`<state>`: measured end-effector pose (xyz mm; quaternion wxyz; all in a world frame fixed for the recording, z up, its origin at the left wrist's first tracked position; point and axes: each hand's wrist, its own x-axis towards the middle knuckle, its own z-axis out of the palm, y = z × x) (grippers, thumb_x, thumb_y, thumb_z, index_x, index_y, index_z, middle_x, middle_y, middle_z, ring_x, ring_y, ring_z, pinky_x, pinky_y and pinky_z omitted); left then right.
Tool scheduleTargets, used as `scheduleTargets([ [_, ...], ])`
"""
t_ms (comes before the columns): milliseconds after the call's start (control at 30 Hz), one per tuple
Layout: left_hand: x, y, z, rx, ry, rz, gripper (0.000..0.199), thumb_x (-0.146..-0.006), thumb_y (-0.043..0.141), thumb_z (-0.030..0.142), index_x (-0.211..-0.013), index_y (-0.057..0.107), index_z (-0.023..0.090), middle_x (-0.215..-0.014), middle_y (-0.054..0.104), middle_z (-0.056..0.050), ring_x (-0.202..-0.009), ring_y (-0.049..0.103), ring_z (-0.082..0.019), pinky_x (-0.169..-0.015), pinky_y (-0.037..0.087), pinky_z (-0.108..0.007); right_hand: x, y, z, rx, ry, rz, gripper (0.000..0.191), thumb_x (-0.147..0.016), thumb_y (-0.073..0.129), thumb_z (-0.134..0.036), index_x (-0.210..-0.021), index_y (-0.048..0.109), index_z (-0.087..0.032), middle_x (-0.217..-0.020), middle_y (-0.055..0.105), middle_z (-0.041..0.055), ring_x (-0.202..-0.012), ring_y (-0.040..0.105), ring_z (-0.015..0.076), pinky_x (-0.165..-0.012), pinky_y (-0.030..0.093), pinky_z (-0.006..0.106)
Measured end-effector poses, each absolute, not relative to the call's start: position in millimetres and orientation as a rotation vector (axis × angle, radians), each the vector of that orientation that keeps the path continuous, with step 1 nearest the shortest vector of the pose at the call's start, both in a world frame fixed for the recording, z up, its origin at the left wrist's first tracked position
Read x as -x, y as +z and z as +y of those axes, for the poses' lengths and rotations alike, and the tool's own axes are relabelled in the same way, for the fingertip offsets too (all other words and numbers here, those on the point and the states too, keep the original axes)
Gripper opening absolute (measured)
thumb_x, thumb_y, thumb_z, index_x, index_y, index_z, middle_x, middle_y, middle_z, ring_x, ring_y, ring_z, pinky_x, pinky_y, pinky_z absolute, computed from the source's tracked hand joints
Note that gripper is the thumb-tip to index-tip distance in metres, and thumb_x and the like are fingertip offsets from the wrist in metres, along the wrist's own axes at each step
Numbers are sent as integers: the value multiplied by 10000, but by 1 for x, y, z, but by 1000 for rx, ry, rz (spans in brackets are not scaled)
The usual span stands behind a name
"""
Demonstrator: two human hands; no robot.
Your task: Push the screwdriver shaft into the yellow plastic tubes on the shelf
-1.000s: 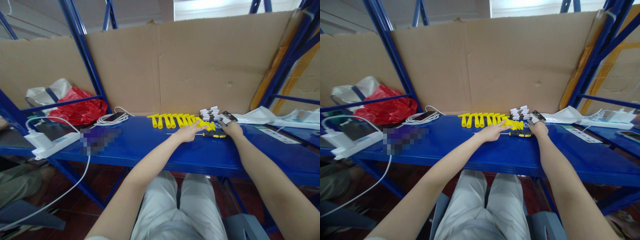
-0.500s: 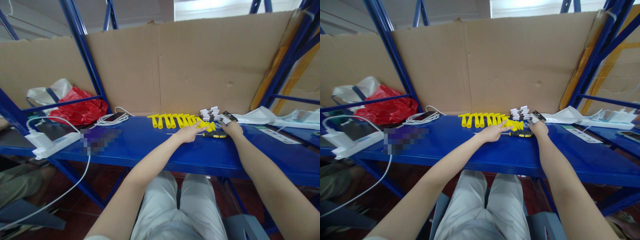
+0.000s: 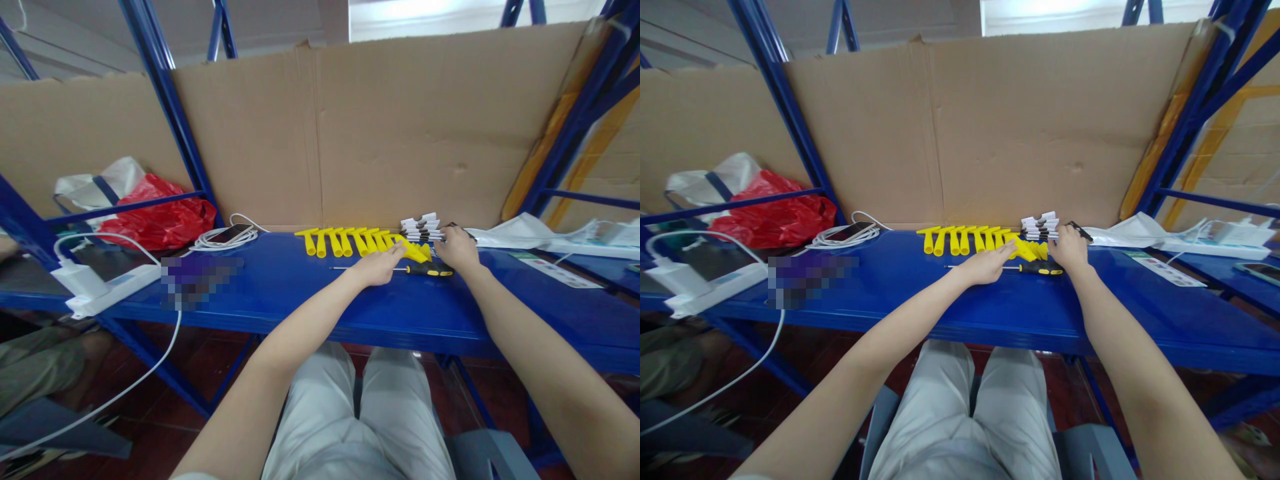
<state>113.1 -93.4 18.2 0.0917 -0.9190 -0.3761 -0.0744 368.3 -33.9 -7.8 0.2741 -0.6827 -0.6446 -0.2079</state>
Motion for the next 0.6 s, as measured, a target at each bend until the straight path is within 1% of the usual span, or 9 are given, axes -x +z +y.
scheduleTargets([
  [67,-113,18,-93,2737,-237,-1110,660,-904,399,38,-1554,345,143,-1685,240,-156,-1289,612,-254,-995,519,-331,-361,-4,-37,1671,-640,-1873,463,-919,476,-336,-1287,623,-95,-1221,647,241,-1158,591,384,-922,494,507],
  [133,-113,18,-94,2736,-254,-1103,632,-910,403,41,-1532,367,148,-1677,265,-163,-1283,618,-258,-979,529,-334,-353,-2,-40,1524,-692,-1996,495,-922,478,-345,-1349,599,-127,-1276,637,223,-1173,577,382,-924,490,515],
  [300,-113,17,-93,2735,-278,-1111,608,-930,397,56,-1529,358,151,-1653,329,-163,-1282,615,-248,-966,533,-323,-340,-2,-45,1256,-739,-2238,558,-908,509,-303,-1456,544,-207,-1414,596,171,-1223,566,349,-923,484,484],
  [400,-113,16,-91,2736,-275,-1111,621,-933,403,62,-1544,335,156,-1661,313,-157,-1265,626,-241,-970,532,-325,-337,-2,-44,1164,-741,-2327,564,-891,521,-246,-1454,558,-237,-1426,600,150,-1244,568,332,-912,485,466],
  [600,-112,17,-91,2734,-268,-1118,615,-941,395,65,-1543,340,180,-1671,293,-135,-1266,629,-229,-959,546,-317,-340,1,-44,1147,-723,-2345,533,-850,517,-147,-1365,642,-204,-1391,631,150,-1240,594,309,-906,499,444],
])
